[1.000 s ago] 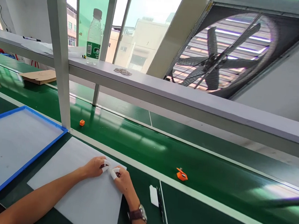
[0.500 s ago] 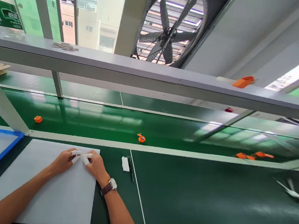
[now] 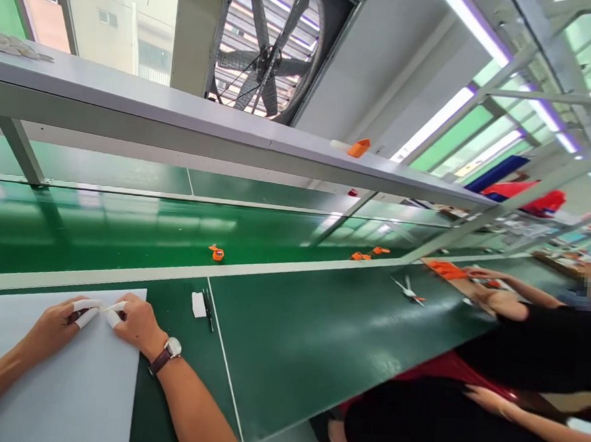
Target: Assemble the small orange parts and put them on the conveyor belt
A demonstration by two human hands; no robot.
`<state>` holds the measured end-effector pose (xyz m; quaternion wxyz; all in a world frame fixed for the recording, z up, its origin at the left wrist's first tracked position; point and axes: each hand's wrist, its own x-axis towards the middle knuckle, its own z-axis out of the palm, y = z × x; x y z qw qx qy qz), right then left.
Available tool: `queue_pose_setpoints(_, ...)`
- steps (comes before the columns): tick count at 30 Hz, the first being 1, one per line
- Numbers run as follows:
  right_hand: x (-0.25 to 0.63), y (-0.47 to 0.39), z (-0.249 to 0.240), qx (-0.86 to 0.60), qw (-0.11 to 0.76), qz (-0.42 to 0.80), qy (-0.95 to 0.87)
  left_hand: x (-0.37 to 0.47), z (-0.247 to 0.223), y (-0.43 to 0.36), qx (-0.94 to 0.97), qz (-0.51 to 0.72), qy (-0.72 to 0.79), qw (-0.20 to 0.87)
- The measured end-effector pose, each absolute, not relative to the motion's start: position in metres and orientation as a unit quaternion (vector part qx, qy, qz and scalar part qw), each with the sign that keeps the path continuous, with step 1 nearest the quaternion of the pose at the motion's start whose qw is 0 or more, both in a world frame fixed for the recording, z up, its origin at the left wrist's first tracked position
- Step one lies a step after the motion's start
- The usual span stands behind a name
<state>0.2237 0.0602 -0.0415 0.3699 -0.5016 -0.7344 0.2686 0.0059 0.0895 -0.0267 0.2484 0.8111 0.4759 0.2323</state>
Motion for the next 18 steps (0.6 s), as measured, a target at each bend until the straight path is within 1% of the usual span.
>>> queue_pose_setpoints(7,0.222,0.062,-0.041,-0.52,0.361,0.239,-0.736,-0.001,-0.041,0.099,0.817,0.24,0.472,0.228)
queue_pose_setpoints(12,0.227,0.062,-0.028,-0.509,0.353,0.247,-0.745,0.001,-0.035,0.097,0.82,0.239,0.465,0.234)
queue_pose_setpoints(15,0.253,0.074,-0.015,-0.532,0.359,0.232,-0.731,0.003,-0.03,0.094,0.822,0.248,0.449,0.247)
queue_pose_setpoints(18,0.302,0.097,-0.003,-0.601,0.388,0.178,-0.676,0.004,-0.029,0.092,0.822,0.257,0.442,0.249)
